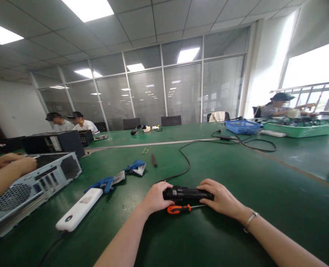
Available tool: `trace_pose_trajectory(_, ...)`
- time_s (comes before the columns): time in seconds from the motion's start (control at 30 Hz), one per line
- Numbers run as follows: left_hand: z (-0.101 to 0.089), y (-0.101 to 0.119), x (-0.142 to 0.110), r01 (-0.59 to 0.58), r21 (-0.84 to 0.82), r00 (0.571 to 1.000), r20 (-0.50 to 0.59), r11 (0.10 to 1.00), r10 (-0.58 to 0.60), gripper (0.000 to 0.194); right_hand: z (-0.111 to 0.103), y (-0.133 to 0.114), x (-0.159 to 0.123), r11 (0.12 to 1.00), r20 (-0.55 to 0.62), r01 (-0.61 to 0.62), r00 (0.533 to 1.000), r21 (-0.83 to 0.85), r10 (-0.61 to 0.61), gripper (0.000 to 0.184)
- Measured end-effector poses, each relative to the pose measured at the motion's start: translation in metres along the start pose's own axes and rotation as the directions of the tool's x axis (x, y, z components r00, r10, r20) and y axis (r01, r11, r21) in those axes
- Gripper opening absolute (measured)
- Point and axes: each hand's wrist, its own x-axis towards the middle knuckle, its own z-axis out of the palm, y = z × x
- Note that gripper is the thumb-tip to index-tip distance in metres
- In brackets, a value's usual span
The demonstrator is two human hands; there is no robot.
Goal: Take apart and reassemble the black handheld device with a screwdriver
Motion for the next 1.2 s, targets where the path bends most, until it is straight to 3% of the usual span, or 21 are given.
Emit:
trace_pose_trajectory(0.5,0.005,-0.011,0.0,0.078,0.06,0.996,0.032,0.995,-0.08,0.059,-0.002,-0.003,0.003,0.997,0.007,-0.026,1.0,-0.067,0.027,0.036)
trace_pose_trajectory(1.2,0.008,-0.011,-0.005,0.124,0.095,0.991,0.03,0.988,-0.128,0.058,0.003,0.004,0.004,0.96,-0.017,-0.277,0.961,-0.037,0.276,0.046)
